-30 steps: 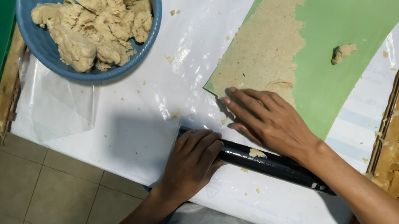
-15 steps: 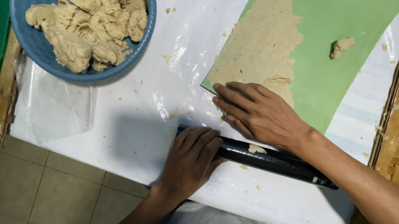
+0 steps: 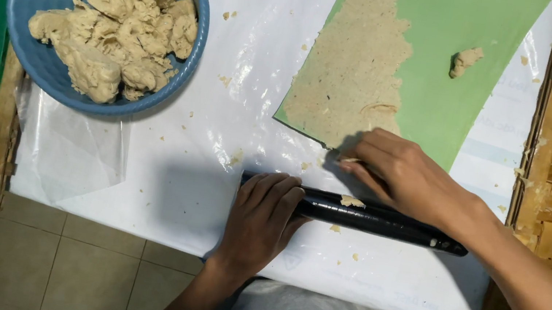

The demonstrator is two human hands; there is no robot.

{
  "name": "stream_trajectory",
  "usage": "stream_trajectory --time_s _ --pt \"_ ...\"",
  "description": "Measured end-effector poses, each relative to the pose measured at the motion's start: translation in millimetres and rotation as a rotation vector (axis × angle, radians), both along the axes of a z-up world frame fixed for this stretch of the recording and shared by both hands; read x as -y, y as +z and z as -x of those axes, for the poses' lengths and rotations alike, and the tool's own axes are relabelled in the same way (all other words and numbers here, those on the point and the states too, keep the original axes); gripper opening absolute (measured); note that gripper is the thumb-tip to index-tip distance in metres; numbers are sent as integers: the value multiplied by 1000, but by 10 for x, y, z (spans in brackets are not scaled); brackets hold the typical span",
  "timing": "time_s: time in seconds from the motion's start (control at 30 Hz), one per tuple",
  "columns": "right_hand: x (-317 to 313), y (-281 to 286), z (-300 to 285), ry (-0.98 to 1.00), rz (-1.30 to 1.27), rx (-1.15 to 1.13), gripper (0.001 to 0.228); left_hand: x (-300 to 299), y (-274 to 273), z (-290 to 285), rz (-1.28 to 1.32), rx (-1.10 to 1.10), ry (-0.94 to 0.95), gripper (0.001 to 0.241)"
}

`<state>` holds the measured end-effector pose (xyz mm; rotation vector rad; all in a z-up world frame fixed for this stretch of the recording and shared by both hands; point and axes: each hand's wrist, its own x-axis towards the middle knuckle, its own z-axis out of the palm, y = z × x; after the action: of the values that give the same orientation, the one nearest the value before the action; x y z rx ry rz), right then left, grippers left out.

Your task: Flattening dough onto a green leaf surface using a rolling pin tool and picking off small pieces.

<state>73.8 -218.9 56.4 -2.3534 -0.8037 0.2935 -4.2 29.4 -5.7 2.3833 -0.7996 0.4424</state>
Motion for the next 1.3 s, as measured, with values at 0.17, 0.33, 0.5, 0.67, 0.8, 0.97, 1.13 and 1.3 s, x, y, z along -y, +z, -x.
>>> stream_trajectory --time_s 0.17,0.33,0.5,0.67,0.8,0.97,1.13,1.3 --pt "13 83 492 -70 5 -151 26 16 -15 -62 9 -10 -11 35" --pt "95 -123 798 -189 -102 5 17 22 3 -29 0 -47 -70 43" --pt "232 -300 675 -403 -175 -25 13 53 -31 6 -14 -57 -59 44" --pt "91 -193 319 -472 -159 124 8 56 -46 -16 -36 -56 -63 48" --pt "77 -340 270 -380 -60 215 4 70 56 -55 -82 -60 -56 44" --pt "47 -220 390 -308 102 251 14 83 44 -188 -166 -1 -113 56" --pt "232 -128 494 -348 -38 95 23 89 280 -536 -202 111 -175 44" --pt "441 9 423 -536 170 183 24 224 159 -1136 -189 234 -236 52"
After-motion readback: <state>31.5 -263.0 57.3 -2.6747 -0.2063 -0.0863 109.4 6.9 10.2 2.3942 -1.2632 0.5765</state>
